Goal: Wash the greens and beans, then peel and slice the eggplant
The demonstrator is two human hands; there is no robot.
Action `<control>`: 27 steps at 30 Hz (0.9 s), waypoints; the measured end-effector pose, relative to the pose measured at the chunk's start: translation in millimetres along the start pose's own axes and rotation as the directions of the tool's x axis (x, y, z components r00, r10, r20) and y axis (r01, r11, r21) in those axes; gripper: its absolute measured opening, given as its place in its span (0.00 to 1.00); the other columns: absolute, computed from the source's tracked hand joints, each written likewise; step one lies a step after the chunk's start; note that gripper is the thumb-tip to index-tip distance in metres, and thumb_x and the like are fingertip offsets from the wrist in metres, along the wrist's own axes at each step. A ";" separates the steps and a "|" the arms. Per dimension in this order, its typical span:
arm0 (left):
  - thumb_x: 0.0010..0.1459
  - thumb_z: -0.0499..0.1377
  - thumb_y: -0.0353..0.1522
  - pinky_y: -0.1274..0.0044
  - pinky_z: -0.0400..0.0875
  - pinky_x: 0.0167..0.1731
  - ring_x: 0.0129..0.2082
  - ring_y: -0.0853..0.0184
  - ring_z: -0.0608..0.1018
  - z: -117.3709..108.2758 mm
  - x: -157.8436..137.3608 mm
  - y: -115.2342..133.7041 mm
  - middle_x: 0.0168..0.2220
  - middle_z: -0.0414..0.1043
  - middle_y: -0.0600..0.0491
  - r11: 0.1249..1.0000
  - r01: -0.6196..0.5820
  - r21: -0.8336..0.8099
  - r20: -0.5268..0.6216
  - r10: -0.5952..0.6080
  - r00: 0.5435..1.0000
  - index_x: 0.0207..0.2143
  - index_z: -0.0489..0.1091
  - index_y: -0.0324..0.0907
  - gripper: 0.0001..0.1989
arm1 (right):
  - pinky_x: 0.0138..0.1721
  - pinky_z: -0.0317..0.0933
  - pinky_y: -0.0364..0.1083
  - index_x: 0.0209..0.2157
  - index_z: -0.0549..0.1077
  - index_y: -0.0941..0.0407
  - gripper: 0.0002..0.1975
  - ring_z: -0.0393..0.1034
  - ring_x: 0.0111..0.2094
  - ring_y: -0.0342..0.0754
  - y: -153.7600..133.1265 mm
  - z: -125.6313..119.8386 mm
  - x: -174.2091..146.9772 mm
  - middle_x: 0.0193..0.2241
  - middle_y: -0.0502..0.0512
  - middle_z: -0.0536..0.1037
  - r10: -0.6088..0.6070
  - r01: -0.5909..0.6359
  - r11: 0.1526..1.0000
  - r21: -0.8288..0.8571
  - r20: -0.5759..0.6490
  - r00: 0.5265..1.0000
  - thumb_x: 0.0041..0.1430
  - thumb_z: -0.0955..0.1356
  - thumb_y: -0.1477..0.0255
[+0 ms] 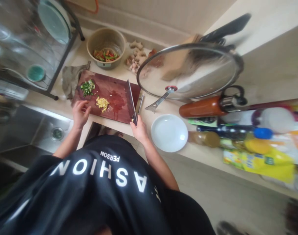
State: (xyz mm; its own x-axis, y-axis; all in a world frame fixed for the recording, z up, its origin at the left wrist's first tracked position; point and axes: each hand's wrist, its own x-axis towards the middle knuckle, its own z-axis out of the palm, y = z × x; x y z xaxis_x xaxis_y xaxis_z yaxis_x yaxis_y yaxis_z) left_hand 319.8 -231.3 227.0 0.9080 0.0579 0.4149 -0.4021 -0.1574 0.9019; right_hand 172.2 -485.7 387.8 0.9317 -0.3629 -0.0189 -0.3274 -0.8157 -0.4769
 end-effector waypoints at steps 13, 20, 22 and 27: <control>0.58 0.61 0.32 0.78 0.73 0.31 0.30 0.71 0.75 0.3 -3.3 11.7 0.44 0.73 0.48 1.000 -0.008 0.009 0.020 0.008 1.000 0.45 0.74 0.40 0.12 | 0.47 0.71 0.53 0.54 0.70 0.56 0.22 0.77 0.39 0.54 -26.3 24.7 3.3 0.40 0.59 0.81 -0.143 0.153 0.987 -0.054 0.162 0.976 0.58 0.64 0.68; 0.58 0.61 0.33 0.78 0.73 0.30 0.29 0.71 0.74 -1.9 -9.9 11.3 0.42 0.73 0.48 1.000 0.030 -0.002 0.001 -0.030 1.000 0.44 0.74 0.40 0.11 | 0.37 0.73 0.52 0.52 0.70 0.55 0.21 0.76 0.33 0.53 -1.0 1.2 8.3 0.34 0.58 0.79 -0.053 0.053 0.999 0.001 0.018 0.998 0.58 0.65 0.63; 0.58 0.61 0.33 0.78 0.73 0.30 0.30 0.71 0.75 -3.3 -11.1 11.4 0.42 0.73 0.48 1.000 0.027 -0.013 -0.009 -0.027 1.000 0.44 0.74 0.40 0.12 | 0.37 0.73 0.52 0.51 0.70 0.55 0.21 0.76 0.33 0.54 1.2 -4.4 6.9 0.34 0.58 0.79 -0.053 0.053 0.999 -0.006 -0.017 0.998 0.58 0.65 0.63; 0.59 0.61 0.33 0.78 0.73 0.30 0.30 0.71 0.75 -11.2 -12.1 13.7 0.43 0.72 0.48 0.999 0.048 -0.002 -0.066 -0.048 0.997 0.45 0.74 0.40 0.11 | 0.45 0.71 0.53 0.53 0.70 0.57 0.23 0.77 0.38 0.54 -12.4 -7.5 -7.3 0.38 0.60 0.81 -0.180 0.185 0.981 -0.051 0.085 0.980 0.59 0.65 0.62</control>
State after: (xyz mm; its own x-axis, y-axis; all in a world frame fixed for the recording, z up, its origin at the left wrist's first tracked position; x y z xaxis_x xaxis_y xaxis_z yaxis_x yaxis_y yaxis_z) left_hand 302.0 -223.0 235.7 0.9166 0.1307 0.3779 -0.3581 -0.1524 0.9212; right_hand 168.3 -476.3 400.4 0.9854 -0.1699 -0.0076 -0.1568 -0.8907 -0.4267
